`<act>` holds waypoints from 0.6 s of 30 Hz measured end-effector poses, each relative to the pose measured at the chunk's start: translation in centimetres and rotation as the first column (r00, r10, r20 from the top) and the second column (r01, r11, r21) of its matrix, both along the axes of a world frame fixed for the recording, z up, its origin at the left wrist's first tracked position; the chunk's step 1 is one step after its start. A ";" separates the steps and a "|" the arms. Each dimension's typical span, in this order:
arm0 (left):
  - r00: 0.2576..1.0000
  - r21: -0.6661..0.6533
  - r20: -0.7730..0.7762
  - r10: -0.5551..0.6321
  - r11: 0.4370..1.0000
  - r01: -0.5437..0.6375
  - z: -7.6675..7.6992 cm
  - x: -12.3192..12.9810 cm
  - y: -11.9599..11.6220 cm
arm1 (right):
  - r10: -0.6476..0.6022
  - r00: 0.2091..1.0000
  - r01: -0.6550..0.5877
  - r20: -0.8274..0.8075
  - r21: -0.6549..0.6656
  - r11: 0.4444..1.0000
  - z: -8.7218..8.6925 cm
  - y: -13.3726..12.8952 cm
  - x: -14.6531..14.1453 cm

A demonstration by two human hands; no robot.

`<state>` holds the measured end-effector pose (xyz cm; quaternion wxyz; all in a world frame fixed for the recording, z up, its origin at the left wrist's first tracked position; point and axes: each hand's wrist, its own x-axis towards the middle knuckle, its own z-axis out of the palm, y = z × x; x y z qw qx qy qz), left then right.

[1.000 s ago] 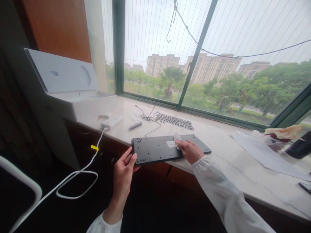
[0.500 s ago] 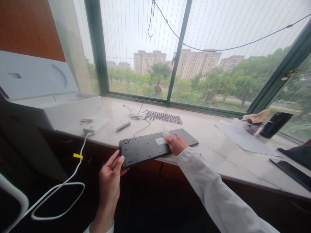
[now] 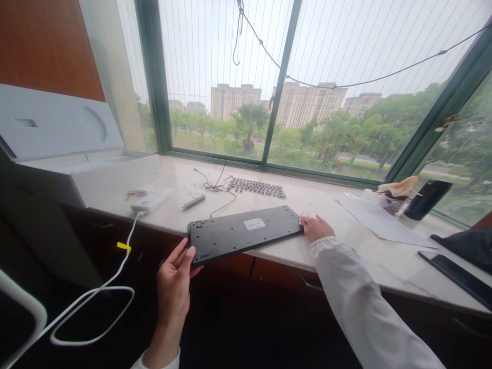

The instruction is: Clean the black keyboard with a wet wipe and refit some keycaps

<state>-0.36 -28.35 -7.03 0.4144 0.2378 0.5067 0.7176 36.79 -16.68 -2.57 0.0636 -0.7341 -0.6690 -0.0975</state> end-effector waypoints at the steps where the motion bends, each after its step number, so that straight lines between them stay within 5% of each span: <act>1: 1.000 0.001 -0.003 0.000 1.000 0.000 0.0 0.0 0.0 | -0.004 1.000 0.004 0.003 0.017 1.000 -0.2 -0.6 -0.1; 5: 1.000 0.004 -0.012 -0.002 1.000 0.002 0.0 -0.1 0.2 | -0.034 0.999 0.035 -0.013 0.098 0.995 -0.6 -3.2 -2.0; 9: 1.000 0.001 -0.015 0.011 1.000 -0.011 0.0 0.1 0.1 | 0.011 0.998 -0.001 -0.063 0.160 0.987 -1.1 -5.5 -7.2; 14: 0.999 -0.001 -0.027 0.019 1.000 -0.019 0.1 0.2 0.0 | 0.508 0.840 -0.422 -0.191 0.359 0.832 -2.2 -7.5 -16.4; 18: 0.999 0.004 -0.032 0.020 1.000 -0.020 0.0 0.1 0.0 | 0.620 0.757 -0.520 -0.203 0.387 0.762 -2.8 -8.1 -19.2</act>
